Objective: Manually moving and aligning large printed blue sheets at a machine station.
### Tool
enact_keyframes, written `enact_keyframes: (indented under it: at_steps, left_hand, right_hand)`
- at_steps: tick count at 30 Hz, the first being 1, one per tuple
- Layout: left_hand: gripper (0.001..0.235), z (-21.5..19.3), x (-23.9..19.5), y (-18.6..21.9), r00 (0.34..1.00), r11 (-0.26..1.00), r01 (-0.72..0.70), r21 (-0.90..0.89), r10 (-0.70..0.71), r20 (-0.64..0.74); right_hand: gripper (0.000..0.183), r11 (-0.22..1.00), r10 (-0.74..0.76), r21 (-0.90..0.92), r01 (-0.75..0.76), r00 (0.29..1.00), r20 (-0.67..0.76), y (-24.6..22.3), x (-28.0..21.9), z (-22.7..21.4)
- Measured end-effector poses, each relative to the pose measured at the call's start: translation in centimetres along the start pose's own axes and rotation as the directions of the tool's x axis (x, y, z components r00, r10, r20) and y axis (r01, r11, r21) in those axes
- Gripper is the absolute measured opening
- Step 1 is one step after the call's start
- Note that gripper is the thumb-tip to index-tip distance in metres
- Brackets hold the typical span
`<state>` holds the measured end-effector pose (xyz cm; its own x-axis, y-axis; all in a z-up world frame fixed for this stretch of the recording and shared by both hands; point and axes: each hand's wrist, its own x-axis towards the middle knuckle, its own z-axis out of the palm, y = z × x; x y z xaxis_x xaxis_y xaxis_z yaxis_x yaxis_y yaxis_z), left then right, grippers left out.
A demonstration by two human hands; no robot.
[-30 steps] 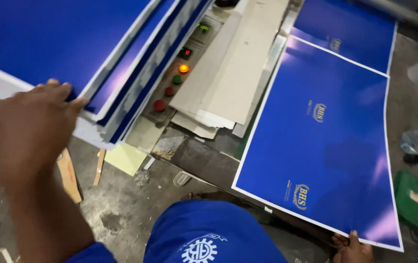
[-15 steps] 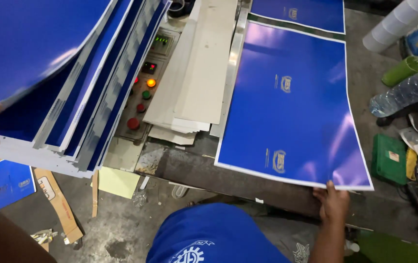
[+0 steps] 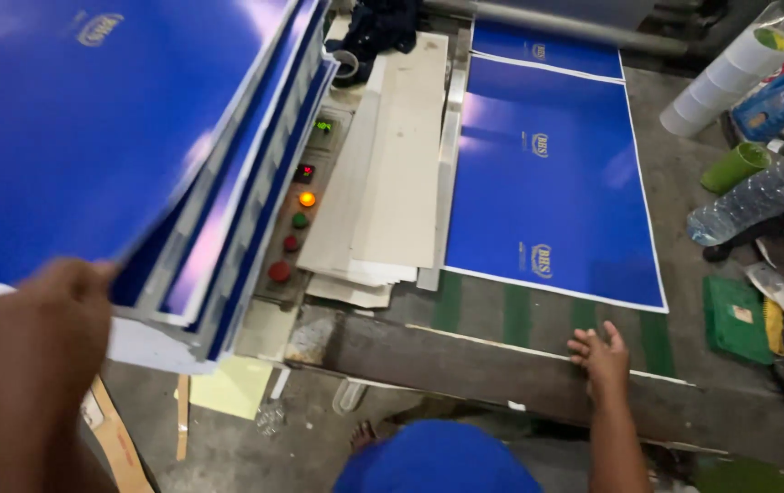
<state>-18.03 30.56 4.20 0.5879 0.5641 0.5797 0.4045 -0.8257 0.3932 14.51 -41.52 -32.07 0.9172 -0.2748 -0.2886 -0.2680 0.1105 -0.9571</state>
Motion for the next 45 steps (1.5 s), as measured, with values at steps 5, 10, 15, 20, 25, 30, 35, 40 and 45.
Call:
enact_keyframes:
  at_steps: [5,10,15,20,25,30,35,40,45]
  left_hand:
    - [0.021,-2.6,-6.5,1.5,0.986,0.984,-0.153,0.095,0.146,0.083]
    - [0.017,-1.8,-2.6,4.8,0.958,0.943,-0.265,0.203,0.233,0.166]
    - [0.017,-0.8,-0.2,4.7,0.957,0.941,-0.271,0.204,0.241,0.16]
    - [0.017,-2.7,2.4,6.1,0.939,0.902,-0.344,0.262,0.33,0.095]
    - [0.009,-2.0,3.4,8.4,0.887,0.874,-0.45,0.185,0.461,-0.019]
    - [0.014,3.2,0.5,11.1,0.838,0.829,-0.54,-0.143,0.545,-0.005]
    - [0.019,7.3,-4.1,17.3,0.79,0.6,-0.438,-0.669,0.612,0.031]
    - [0.024,11.0,-6.2,18.2,0.725,0.65,-0.445,-0.616,0.666,0.178]
    - [0.054,8.5,-10.1,18.4,0.581,0.502,-0.72,-0.478,0.813,-0.021]
  right_hand:
    - [0.065,0.901,-0.109,-0.414,0.128,0.992,0.07,2.1,-6.7,5.3]
    - [0.058,0.348,-0.494,-0.797,0.494,0.819,0.291,-1.0,-12.5,10.9]
    - [0.063,0.165,-0.519,-0.862,0.48,0.785,0.338,1.4,-10.1,10.5]
    - [0.06,-0.036,-0.651,-0.859,0.51,0.64,0.408,1.3,-11.4,10.6]
    - [0.06,-0.029,-0.681,-0.837,0.546,0.603,0.416,-0.9,-12.6,12.2]
    - [0.058,0.052,-0.706,-0.753,0.656,0.557,0.437,-3.8,-16.7,19.5]
    - [0.074,0.77,-0.225,-0.198,0.607,0.548,0.806,-12.6,-29.1,32.2]
    - [0.065,0.605,-0.454,0.02,0.796,0.324,0.83,-6.8,-28.3,33.3]
    - [0.041,0.045,-0.713,-0.186,0.981,0.162,0.682,-3.5,-20.8,30.4]
